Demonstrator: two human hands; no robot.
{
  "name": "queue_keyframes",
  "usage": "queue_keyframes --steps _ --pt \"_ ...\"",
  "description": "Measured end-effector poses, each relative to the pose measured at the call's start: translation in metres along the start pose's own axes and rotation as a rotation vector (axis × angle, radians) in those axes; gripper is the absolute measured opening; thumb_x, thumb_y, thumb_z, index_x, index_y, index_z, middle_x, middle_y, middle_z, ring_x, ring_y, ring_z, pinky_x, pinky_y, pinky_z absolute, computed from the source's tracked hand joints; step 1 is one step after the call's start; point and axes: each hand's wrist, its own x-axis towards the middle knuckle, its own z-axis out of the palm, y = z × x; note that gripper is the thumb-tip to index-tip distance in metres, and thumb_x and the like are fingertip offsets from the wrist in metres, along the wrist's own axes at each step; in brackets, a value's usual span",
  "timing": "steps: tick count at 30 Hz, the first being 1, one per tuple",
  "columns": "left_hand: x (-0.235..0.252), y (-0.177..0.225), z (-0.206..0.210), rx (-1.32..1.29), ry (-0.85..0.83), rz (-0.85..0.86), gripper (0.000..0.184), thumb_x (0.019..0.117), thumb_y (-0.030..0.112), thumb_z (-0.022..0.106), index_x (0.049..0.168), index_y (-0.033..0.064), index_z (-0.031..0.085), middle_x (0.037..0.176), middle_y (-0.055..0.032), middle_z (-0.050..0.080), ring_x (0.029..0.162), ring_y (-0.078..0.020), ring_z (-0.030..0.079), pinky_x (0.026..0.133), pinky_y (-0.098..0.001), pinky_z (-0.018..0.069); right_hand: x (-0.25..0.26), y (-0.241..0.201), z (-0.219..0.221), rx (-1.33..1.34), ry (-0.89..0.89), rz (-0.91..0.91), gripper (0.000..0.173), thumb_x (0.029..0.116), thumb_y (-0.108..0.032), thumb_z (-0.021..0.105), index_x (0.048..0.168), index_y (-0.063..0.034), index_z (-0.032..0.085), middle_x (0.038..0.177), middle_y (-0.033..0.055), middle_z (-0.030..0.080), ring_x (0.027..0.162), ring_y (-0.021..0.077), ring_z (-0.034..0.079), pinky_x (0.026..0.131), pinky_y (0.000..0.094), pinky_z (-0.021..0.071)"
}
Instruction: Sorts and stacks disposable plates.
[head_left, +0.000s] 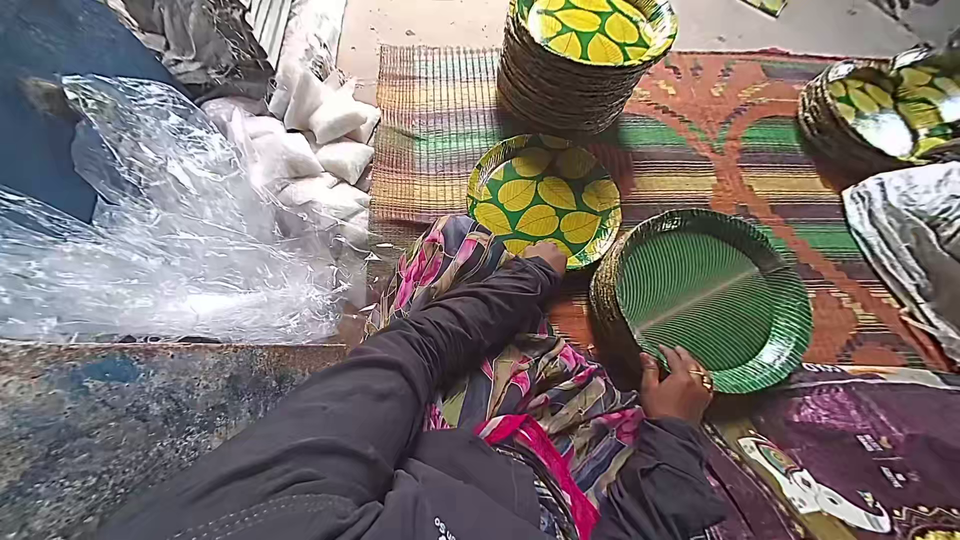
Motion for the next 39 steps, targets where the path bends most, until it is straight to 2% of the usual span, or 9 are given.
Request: queue_keyframes --steps 8,12,15,19,23,25,30,34,39 --pt "0.000 0.012 0.005 0.089 -0.036 0.213 0.028 0.1045 0.001 0.050 0.124 -0.0091 0.066 0.139 -0.0307 0.058 0.136 -0.0483 0.052 0.108 -0.0643 0.0434 0.000 -0.013 -0.003 -0.052 -0.068 -0.004 0.040 0.1029 -0.022 0.059 0.133 0.0041 0.066 0.143 0.0297 0.058 0.139 0.0500 0.049 0.114 0.0699 0.0293" --pt "-0.003 0.005 -0.004 -0.013 0.052 0.130 0.025 0.1017 0.002 0.054 0.119 -0.0094 0.068 0.131 -0.0301 0.063 0.126 -0.0478 0.060 0.099 -0.0648 0.0499 0.002 -0.017 -0.009 -0.057 -0.129 0.077 0.040 0.1040 -0.025 0.059 0.135 -0.0001 0.065 0.146 0.0247 0.058 0.142 0.0435 0.047 0.119 0.0645 0.0260" --pt "0.000 -0.013 -0.011 -0.215 0.317 0.049 0.031 0.1026 0.019 0.063 0.121 -0.0057 0.067 0.129 -0.0295 0.064 0.124 -0.0467 0.062 0.100 -0.0649 0.0500 0.001 -0.014 -0.010 -0.014 -0.082 0.066 0.038 0.1044 -0.023 0.058 0.133 0.0008 0.066 0.144 0.0243 0.059 0.141 0.0425 0.049 0.119 0.0615 0.0266" --pt "-0.001 -0.020 -0.019 -0.328 0.849 0.210 0.031 0.1047 0.018 0.057 0.119 -0.0073 0.066 0.134 -0.0288 0.061 0.128 -0.0429 0.060 0.107 -0.0510 0.0485 0.000 -0.008 -0.020 0.052 0.048 0.047 0.033 0.1049 -0.017 0.056 0.127 0.0029 0.069 0.130 0.0261 0.068 0.126 0.0453 0.062 0.115 0.0618 0.0357" --pt "0.006 -0.020 -0.003 -0.130 0.341 0.160 0.044 0.1018 0.019 0.065 0.136 -0.0085 0.057 0.143 -0.0327 0.053 0.140 -0.0484 0.048 0.114 -0.0592 0.0407 0.002 -0.002 -0.017 0.080 0.090 0.057 0.032 0.1064 -0.020 0.055 0.126 0.0009 0.071 0.125 0.0246 0.070 0.120 0.0432 0.065 0.110 0.0609 0.0406" --pt "0.013 -0.009 0.009 0.045 0.081 0.084 0.032 0.0996 0.004 0.060 0.128 -0.0111 0.062 0.138 -0.0346 0.057 0.133 -0.0522 0.052 0.105 -0.0668 0.0463 0.002 0.001 -0.013 0.077 0.082 0.041 0.032 0.1068 -0.021 0.055 0.124 0.0002 0.071 0.121 0.0224 0.073 0.117 0.0407 0.067 0.111 0.0601 0.0395" --pt "0.004 0.017 0.015 0.215 -0.013 0.072 0.026 0.1025 -0.001 0.050 0.121 -0.0156 0.063 0.138 -0.0347 0.056 0.132 -0.0516 0.054 0.100 -0.0654 0.0497 0.002 -0.002 -0.013 0.088 0.049 0.049 0.033 0.1067 -0.019 0.053 0.125 0.0018 0.071 0.121 0.0220 0.073 0.117 0.0400 0.068 0.113 0.0607 0.0368" --pt "0.006 0.000 0.005 0.024 0.262 0.048 0.036 0.0983 -0.004 0.052 0.133 -0.0114 0.058 0.138 -0.0345 0.057 0.131 -0.0508 0.055 0.103 -0.0652 0.0485 0.001 0.000 -0.014 0.088 0.041 0.057 0.034 0.1074 -0.021 0.052 0.125 0.0011 0.070 0.118 0.0218 0.074 0.115 0.0400 0.069 0.111 0.0581 0.0397" --pt "-0.014 0.006 -0.057 -0.117 0.933 0.003 0.044 0.0992 -0.001 0.041 0.138 0.0001 0.061 0.139 -0.0280 0.061 0.129 -0.0446 0.060 0.107 -0.0536 0.0479 0.000 0.004 -0.012 0.109 0.141 0.004 0.032 0.1067 -0.020 0.053 0.119 0.0008 0.074 0.113 0.0210 0.076 0.108 0.0390 0.071 0.107 0.0568 0.0446"
